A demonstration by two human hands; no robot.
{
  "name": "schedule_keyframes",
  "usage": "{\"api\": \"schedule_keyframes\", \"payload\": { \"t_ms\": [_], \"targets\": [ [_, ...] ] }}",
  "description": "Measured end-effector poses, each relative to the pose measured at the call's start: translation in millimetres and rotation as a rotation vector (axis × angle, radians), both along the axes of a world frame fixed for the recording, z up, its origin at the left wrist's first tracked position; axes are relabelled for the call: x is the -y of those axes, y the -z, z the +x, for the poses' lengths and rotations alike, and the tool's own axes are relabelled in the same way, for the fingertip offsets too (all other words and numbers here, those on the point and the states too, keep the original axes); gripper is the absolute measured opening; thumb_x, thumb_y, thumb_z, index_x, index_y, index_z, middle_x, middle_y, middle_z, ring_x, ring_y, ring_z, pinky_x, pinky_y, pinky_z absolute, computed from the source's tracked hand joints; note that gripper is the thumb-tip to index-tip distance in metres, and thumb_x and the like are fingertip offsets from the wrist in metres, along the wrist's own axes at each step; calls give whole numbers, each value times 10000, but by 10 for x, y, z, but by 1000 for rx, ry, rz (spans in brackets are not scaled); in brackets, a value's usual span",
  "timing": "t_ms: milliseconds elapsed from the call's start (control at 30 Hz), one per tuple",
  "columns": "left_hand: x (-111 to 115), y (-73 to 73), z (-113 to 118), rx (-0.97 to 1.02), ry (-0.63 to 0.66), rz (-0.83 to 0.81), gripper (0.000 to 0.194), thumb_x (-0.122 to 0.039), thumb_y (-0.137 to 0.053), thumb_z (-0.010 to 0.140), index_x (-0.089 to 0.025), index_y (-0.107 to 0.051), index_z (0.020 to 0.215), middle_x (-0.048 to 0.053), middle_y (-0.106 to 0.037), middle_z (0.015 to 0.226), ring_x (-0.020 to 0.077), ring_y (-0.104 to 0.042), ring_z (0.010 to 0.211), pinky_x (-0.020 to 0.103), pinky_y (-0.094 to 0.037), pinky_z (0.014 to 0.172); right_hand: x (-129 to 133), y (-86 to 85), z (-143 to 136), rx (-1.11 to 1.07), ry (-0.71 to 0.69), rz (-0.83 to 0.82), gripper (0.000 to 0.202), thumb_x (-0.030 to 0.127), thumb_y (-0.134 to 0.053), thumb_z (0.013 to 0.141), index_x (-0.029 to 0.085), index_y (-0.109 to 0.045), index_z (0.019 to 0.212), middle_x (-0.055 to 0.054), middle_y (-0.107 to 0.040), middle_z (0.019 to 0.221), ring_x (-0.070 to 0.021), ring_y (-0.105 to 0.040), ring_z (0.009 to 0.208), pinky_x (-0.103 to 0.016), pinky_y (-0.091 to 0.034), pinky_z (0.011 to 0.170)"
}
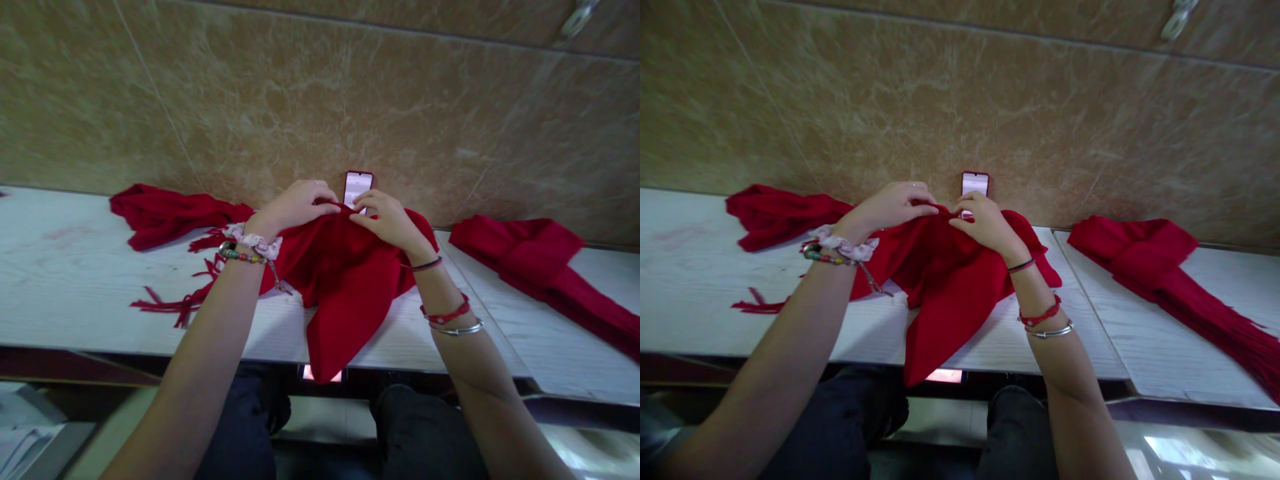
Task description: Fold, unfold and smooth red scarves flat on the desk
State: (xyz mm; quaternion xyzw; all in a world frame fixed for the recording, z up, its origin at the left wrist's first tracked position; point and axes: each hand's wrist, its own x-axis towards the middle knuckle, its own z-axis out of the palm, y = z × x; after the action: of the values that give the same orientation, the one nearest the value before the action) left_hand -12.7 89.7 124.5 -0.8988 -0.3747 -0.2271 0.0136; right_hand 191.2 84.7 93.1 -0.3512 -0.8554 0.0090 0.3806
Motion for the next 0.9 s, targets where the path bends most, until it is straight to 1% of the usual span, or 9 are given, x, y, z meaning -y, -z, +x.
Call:
{"api": "schedule_keyframes", "payload": {
  "t_ms": [133,300,367,467,533,600,667,800,900],
  "targets": [
    [7,18,-46,-7,-26,-53,271,-303,-494,812,-162,-669,963,26,-646,945,151,-570,877,241,-389,799,-49,-42,16,-148,40,35,76,246,-577,769,201,-611,719,-28,-603,820,-179,-560,837,-354,-433,824],
    [-54,104,-137,-194,-86,-241,289,-271,-494,795,-194,-665,1015,2,-680,942,144,-595,826,214,-397,748,-181,-82,271,-391,203,65,140,290,-508,817,197,-602,770,-23,-580,798,-166,-547,784,-351,-447,744],
    [-68,112,-148,-189,-163,-210,285,-296,-485,809,-183,-671,994,16,-683,922,147,-599,802,221,-402,732,-221,-64,368,-408,281,57,139,285,-507,812,195,-607,776,-32,-573,794,-178,-544,781,-373,-450,743],
    [-55,79,-127,-122,-232,-74,271,-296,-485,815,-159,-673,955,34,-673,906,156,-593,813,240,-405,748,-208,-24,420,-267,342,44,86,253,-582,747,192,-626,790,-60,-575,833,-222,-544,848,-429,-438,808],
    [-27,44,-87,-78,-212,5,263,-295,-482,820,-148,-671,930,36,-662,895,156,-585,830,251,-405,766,-145,-11,361,-136,267,36,181,242,-633,703,199,-637,879,-78,-576,935,-246,-531,942,-447,-418,871],
    [8,13,-33,-52,-159,49,263,-303,-482,828,-146,-670,924,36,-653,893,154,-578,845,255,-403,783,-62,-11,236,-30,121,24,325,258,-664,684,210,-622,1003,-86,-551,1066,-251,-504,1036,-438,-398,922],
    [41,-8,24,-53,-108,58,259,-304,-487,829,-149,-671,924,35,-648,894,152,-575,854,253,-400,790,9,-17,86,31,10,11,367,282,-667,695,215,-610,1052,-84,-524,1140,-244,-484,1084,-423,-383,948],
    [79,-20,83,-71,-26,23,258,-300,-489,824,-169,-671,953,21,-652,921,147,-579,867,242,-396,792,45,-15,-106,16,5,14,115,228,-599,750,196,-646,850,-71,-562,1030,-218,-524,998,-399,-392,918],
    [65,10,57,-63,-49,-23,269,-314,-505,810,-164,-664,966,21,-657,932,151,-582,857,240,-399,766,-4,-17,-83,-69,51,40,46,186,-570,753,191,-614,742,-52,-575,899,-197,-540,904,-379,-409,869]
  ]
}}
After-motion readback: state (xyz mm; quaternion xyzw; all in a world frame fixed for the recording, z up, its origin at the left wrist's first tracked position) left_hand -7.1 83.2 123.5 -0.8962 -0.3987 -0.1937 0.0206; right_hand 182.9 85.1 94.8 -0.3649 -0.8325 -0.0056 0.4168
